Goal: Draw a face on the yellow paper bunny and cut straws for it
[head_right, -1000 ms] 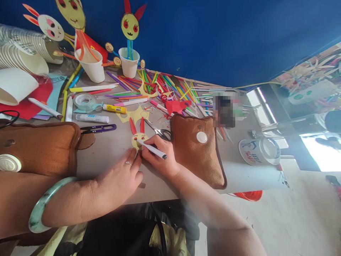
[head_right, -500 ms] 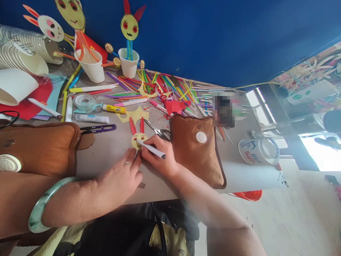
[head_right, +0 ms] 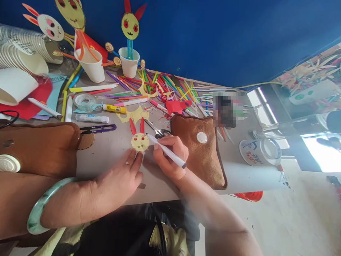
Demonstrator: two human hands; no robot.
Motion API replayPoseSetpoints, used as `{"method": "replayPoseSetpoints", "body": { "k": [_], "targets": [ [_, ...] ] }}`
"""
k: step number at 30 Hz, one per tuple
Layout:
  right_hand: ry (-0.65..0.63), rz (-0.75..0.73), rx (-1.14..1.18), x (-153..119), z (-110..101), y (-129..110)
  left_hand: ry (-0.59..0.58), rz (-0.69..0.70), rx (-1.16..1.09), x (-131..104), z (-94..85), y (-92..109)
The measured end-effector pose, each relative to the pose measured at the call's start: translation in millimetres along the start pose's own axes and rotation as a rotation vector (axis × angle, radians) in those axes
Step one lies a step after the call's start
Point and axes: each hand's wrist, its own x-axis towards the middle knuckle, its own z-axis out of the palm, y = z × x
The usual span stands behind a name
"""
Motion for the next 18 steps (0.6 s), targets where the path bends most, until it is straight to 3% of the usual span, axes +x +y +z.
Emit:
{"method": "replayPoseSetpoints", "body": {
  "k": [18],
  "targets": [
    [-0.025, 0.027, -0.004, 0.8, -4.1, -3.3, -0.034, 0.019, -0.043, 0.8, -9.2, -5.4]
  ]
}}
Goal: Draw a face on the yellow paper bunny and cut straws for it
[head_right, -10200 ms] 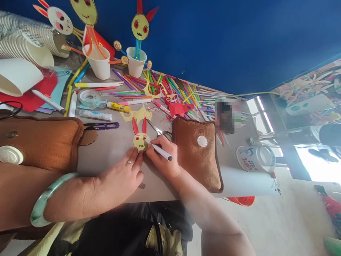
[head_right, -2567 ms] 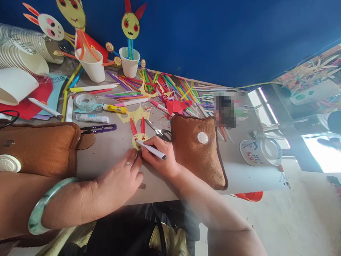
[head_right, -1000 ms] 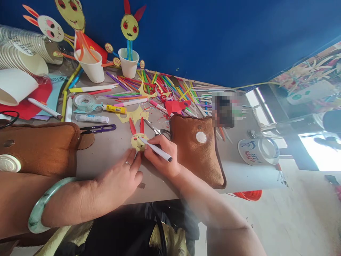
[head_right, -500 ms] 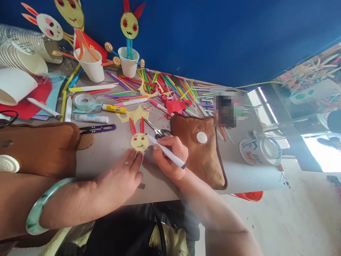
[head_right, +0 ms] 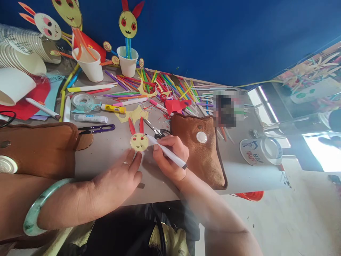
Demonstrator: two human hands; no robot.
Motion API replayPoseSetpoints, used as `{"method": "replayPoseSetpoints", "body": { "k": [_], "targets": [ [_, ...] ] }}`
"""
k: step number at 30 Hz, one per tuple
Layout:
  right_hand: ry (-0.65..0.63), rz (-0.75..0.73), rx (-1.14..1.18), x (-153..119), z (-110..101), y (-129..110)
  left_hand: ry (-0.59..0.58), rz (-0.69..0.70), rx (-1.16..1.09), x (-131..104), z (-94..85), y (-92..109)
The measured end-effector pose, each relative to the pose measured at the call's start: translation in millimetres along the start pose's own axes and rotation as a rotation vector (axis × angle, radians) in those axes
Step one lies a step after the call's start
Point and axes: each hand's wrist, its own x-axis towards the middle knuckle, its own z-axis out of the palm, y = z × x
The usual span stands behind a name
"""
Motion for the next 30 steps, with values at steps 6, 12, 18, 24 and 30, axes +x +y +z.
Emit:
{"method": "replayPoseSetpoints", "body": {
  "k": [6, 12, 18, 24, 30],
  "targets": [
    [0.024, 0.010, -0.039, 0, 0, -2, -0.004, 0.006, 0.033, 1, 0.9, 0],
    [0.025, 0.034, -0.078, 1, 0, -1, -0.009, -0.006, 0.020, 0, 2.1, 1],
    [0.023, 0.022, -0.057, 3, 0, 1, 0.008, -0.002, 0.033, 0, 0.6, 0],
    [0.043, 0.049, -0.080, 6, -1, 2, 0.051, -0.007, 0.044, 4, -3.1, -5],
    [0.117, 0.088, -0.062, 10, -2, 8, 0.047, 0.040, 0.054, 5, -13.7, -12]
  ]
}}
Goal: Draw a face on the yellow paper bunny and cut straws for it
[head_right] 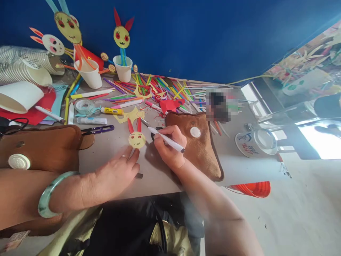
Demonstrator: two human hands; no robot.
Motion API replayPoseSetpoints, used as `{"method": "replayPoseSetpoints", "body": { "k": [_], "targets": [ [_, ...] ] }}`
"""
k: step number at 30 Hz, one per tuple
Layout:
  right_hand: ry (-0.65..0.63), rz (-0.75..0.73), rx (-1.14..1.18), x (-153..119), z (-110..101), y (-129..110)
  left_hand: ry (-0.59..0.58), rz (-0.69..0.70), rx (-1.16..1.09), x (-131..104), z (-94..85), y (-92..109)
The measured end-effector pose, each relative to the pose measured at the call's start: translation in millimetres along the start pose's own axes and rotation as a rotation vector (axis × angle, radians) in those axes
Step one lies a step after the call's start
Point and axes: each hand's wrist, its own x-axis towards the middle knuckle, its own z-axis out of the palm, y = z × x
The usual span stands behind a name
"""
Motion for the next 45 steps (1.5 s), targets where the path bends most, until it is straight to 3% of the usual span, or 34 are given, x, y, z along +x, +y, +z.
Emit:
{"method": "replayPoseSetpoints", "body": {
  "k": [8, 18, 22, 26, 31, 36, 45],
  "targets": [
    [0.084, 0.030, 0.000, 7, 3, 1, -0.054, 0.054, 0.007, -1, -4.1, -5],
    [0.063, 0.033, 0.007, 9, -2, -2, -0.044, 0.031, -0.030, 2, -5.6, -5],
    [-0.076, 0.175, 0.278, 12, -7, -8, -0.008, -0.021, -0.106, 5, -6.6, -9],
    [-0.093, 0.306, 0.648, 15, -13, -15, 0.032, -0.068, -0.199, 10, -8.5, -16],
    [-0.243, 0.323, 0.906, 10, -21, -20, 0.000, -0.084, -0.414, 16, -22.8, -27],
    [-0.288, 0.255, 0.988, 4, -24, -17, -0.073, -0.135, -0.631, 21, -31.0, -32],
    [-0.267, 0.242, 0.907, 4, -20, -13, -0.094, -0.133, -0.673, 22, -36.7, -34]
  ]
}}
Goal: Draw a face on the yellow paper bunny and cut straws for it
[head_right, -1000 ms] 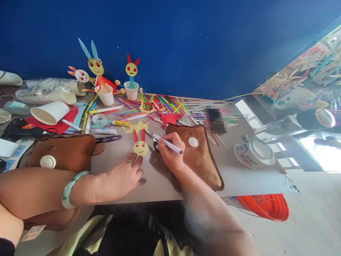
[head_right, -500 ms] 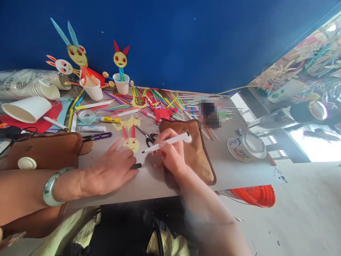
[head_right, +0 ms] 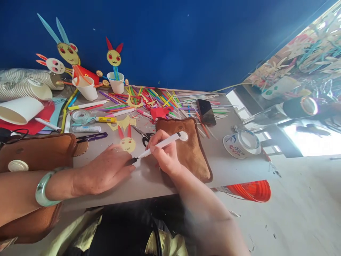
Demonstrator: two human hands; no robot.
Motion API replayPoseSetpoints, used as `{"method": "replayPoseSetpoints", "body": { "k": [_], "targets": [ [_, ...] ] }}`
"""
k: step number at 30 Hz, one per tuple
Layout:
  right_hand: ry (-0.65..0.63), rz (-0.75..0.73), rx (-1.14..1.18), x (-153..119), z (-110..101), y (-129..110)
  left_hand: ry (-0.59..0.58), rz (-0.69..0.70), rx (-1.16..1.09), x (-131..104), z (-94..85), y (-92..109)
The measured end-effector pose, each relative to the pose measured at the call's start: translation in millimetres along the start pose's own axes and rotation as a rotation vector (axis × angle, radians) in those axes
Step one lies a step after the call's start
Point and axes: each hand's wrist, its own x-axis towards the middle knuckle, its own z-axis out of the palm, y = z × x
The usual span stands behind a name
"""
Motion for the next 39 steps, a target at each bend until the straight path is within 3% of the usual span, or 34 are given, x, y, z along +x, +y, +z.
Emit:
{"method": "replayPoseSetpoints", "body": {
  "k": [11, 16, 18, 21, 25, 28, 32, 39],
  "targets": [
    [0.023, 0.034, -0.018, 3, 1, 4, 0.009, -0.026, 0.008, 0, 1.0, 0],
    [0.042, -0.026, -0.036, 2, 3, 2, 0.014, -0.055, -0.033, 2, -0.3, 1],
    [0.091, -0.093, -0.111, 0, 3, 2, -0.015, -0.098, -0.097, 2, -0.9, 1],
    [0.132, -0.305, -0.373, -6, 6, 3, -0.082, -0.178, -0.231, 3, -0.9, 1],
    [-0.039, -0.586, -0.845, -14, 12, 3, -0.110, -0.179, -0.385, 2, -1.0, 0],
    [-0.062, -0.661, -0.994, -17, 18, 2, -0.114, -0.184, -0.480, 2, -2.8, -1],
    [0.073, -0.652, -1.017, -19, 21, 2, -0.051, -0.195, -0.589, 2, -6.5, -1],
    [0.112, -0.542, -0.918, -27, 22, 11, 0.073, -0.132, -0.636, 2, -10.1, -2]
  ]
}}
